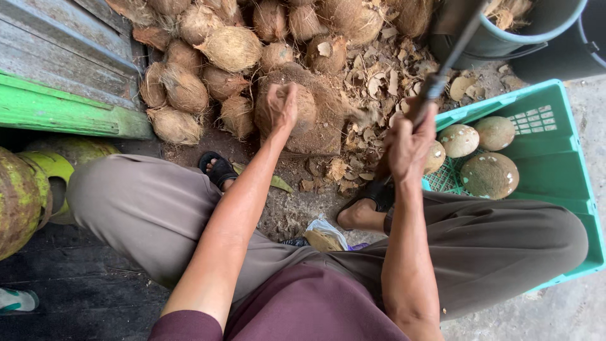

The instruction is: The person sits on the ground and uses a cleaver to chop and strip the fibrous husk off coconuts, rotating each coconut to trim it, then places the trimmed coconuts into a green plastic crate beside them.

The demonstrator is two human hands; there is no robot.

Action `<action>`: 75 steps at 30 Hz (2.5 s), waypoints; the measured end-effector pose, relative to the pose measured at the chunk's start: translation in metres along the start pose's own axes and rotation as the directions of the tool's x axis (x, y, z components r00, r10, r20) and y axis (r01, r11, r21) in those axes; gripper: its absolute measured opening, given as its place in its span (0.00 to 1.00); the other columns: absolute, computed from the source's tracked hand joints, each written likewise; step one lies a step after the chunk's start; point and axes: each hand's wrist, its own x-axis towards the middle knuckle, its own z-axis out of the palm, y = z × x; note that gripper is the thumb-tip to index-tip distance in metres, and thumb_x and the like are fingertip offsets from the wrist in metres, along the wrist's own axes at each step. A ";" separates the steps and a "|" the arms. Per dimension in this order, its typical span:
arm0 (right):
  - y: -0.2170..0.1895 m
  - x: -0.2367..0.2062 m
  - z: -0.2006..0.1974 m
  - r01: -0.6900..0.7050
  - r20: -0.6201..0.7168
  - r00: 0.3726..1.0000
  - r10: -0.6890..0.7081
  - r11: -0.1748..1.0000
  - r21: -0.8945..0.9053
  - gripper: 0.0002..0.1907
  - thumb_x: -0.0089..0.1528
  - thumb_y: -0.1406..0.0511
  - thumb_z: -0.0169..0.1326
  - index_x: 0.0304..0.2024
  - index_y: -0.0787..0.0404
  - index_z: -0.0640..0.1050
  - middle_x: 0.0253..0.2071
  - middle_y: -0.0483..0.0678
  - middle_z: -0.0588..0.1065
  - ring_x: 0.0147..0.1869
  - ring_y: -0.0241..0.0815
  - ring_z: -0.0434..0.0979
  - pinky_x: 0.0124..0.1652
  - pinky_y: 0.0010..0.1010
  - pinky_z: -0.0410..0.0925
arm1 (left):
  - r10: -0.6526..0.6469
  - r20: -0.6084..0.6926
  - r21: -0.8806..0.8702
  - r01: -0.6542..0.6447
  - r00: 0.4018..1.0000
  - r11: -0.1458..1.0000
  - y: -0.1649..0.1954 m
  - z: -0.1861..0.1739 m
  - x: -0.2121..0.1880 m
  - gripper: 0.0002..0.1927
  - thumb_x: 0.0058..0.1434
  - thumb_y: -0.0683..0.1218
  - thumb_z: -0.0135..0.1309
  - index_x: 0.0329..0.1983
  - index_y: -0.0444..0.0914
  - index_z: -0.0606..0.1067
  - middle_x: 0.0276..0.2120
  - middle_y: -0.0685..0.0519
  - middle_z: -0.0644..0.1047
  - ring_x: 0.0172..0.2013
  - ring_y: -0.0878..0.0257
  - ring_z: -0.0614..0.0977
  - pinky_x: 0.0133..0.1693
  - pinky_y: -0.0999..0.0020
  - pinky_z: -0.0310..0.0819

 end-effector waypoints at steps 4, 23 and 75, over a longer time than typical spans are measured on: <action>0.025 -0.044 0.036 -0.095 0.099 0.987 0.127 0.956 -0.278 0.09 0.73 0.61 0.48 0.45 0.59 0.66 0.27 0.42 0.70 0.23 0.30 0.70 0.20 0.25 0.67 | -0.133 -0.041 0.069 0.136 0.990 0.988 -0.003 -0.001 0.002 0.20 0.64 0.66 0.46 0.30 0.46 0.69 0.31 0.56 0.71 0.30 0.62 0.70 0.33 0.63 0.63; 0.116 -0.049 0.061 -0.199 0.248 0.903 0.350 0.854 -0.481 0.17 0.71 0.56 0.54 0.33 0.60 0.72 0.21 0.41 0.67 0.22 0.32 0.64 0.22 0.29 0.61 | 0.020 -0.043 -0.224 -0.029 0.999 0.974 -0.011 -0.003 0.006 0.26 0.60 0.69 0.51 0.32 0.42 0.69 0.34 0.50 0.71 0.32 0.58 0.74 0.34 0.57 0.75; 0.113 -0.059 0.084 -0.055 0.269 0.957 0.110 0.977 -0.207 0.15 0.71 0.57 0.57 0.35 0.60 0.73 0.24 0.41 0.72 0.25 0.31 0.68 0.24 0.27 0.64 | -0.162 -0.059 -0.205 0.147 0.985 0.968 -0.033 -0.027 0.009 0.25 0.58 0.68 0.53 0.30 0.42 0.77 0.27 0.57 0.79 0.27 0.62 0.78 0.34 0.55 0.73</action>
